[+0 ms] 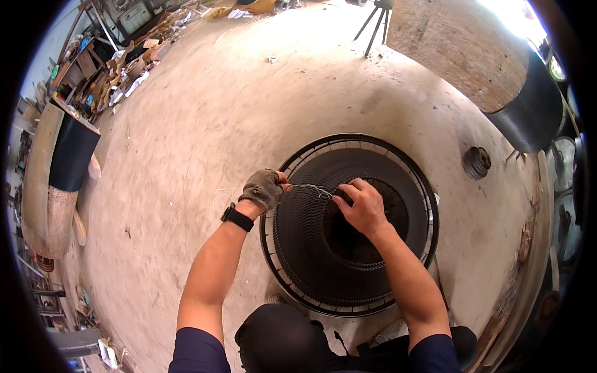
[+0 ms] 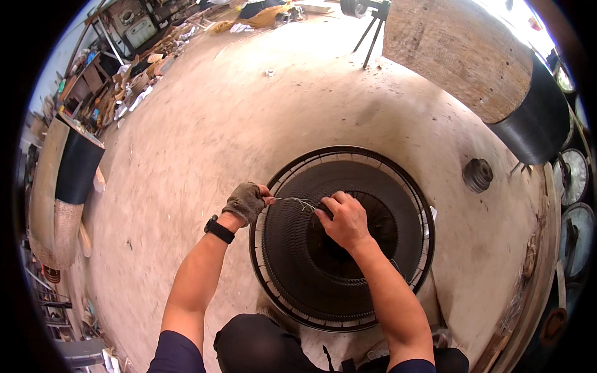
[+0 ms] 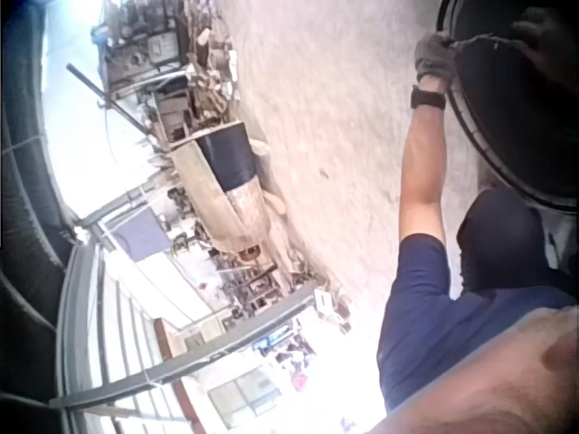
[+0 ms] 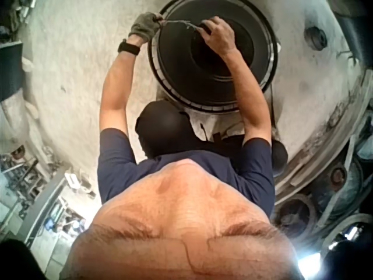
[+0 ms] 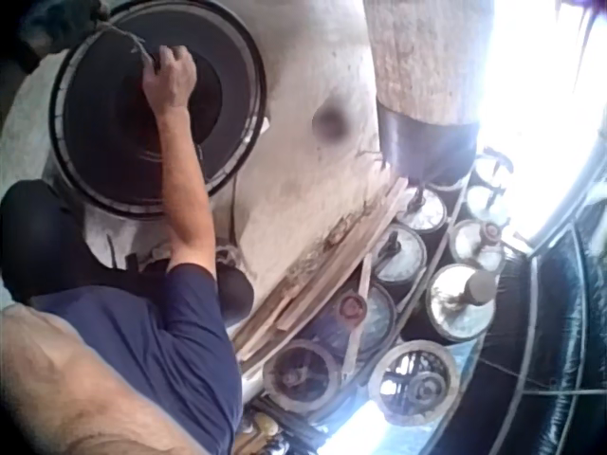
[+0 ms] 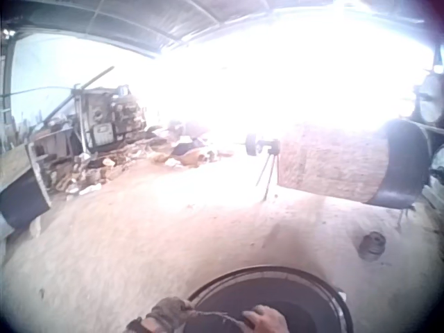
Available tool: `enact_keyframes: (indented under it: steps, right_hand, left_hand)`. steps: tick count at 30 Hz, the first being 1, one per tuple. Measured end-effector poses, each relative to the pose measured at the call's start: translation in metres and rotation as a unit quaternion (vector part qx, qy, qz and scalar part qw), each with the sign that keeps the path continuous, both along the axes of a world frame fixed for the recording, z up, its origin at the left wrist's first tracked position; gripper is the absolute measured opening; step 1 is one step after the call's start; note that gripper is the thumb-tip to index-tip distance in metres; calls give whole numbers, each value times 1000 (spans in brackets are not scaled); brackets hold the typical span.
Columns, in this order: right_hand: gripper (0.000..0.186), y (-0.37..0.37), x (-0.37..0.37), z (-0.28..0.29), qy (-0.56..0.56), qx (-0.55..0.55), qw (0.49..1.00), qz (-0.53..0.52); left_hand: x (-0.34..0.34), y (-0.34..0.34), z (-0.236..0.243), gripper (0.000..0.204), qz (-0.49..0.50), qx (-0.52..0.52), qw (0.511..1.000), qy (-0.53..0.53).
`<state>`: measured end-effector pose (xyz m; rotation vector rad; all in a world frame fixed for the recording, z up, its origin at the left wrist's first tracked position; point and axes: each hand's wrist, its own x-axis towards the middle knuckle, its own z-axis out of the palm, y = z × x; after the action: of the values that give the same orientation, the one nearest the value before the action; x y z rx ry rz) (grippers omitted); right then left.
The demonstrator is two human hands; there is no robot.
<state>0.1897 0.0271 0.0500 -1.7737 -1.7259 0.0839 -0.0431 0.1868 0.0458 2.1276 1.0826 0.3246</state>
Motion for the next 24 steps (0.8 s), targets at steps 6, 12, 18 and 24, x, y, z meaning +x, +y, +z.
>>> enact_keyframes:
  steps: [6, 12, 18, 24]
  right_hand:
    - [14, 66, -45, 13, -111, 28, 987, 110]
    - [9, 99, -37, -12, -84, -23, 995, 50]
    - [13, 120, -36, -3, 71, -171, 983, 12]
    - [13, 123, -38, -7, 18, -182, 981, 72]
  left_hand:
    - [-10, 2, 5, 12, -98, 258, 960, 54]
    - [-7, -25, 29, 23, 4, 529, 843, -98]
    - [3, -2, -60, 36, 160, 252, 948, -111]
    - [23, 32, -96, 36, 146, -349, 792, -479]
